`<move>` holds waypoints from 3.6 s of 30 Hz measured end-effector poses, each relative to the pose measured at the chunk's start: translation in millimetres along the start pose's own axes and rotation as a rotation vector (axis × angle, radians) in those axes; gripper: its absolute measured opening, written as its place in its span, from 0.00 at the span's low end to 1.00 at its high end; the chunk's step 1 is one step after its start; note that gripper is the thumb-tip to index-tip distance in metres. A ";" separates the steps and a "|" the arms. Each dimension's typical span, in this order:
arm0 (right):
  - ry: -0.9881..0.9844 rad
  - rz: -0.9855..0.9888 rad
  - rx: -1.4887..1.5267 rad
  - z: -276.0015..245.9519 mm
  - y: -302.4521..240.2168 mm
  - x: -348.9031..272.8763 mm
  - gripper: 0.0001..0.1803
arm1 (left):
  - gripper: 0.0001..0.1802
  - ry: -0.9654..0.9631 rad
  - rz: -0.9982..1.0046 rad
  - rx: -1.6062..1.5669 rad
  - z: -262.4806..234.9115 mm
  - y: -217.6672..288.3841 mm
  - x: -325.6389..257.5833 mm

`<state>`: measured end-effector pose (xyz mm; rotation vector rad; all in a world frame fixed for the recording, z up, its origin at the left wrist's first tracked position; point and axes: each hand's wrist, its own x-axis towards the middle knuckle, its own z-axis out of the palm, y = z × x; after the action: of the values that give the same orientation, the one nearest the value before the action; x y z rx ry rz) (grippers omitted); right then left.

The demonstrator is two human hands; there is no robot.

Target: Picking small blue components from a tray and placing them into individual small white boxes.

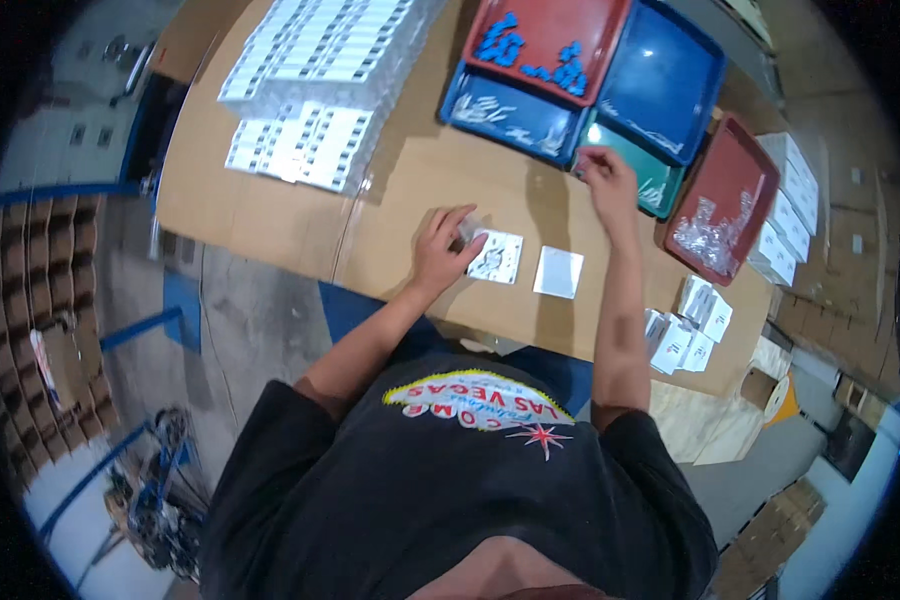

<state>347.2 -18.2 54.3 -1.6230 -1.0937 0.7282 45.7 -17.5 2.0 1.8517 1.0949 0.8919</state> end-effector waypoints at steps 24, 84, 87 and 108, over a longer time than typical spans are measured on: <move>-0.175 0.061 -0.077 107.8 -34.9 -82.3 0.08 | 0.27 0.016 0.025 -0.081 0.3 -5.6 -3.2; 0.263 0.136 -0.445 -41.8 28.8 -16.5 0.10 | 0.25 0.012 0.084 -0.080 9.5 -12.5 -2.9; 0.245 0.206 -0.612 -73.7 48.4 6.2 0.10 | 0.25 0.011 0.086 -0.055 9.9 -13.6 -1.4; 0.287 0.105 -0.147 -82.4 38.5 -0.4 0.14 | 0.26 0.060 0.039 -0.035 7.6 -11.3 -3.1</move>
<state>429.7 -55.0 43.5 -1.8557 -0.8763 0.4705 47.0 -18.8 -11.8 1.8333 1.0757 0.9887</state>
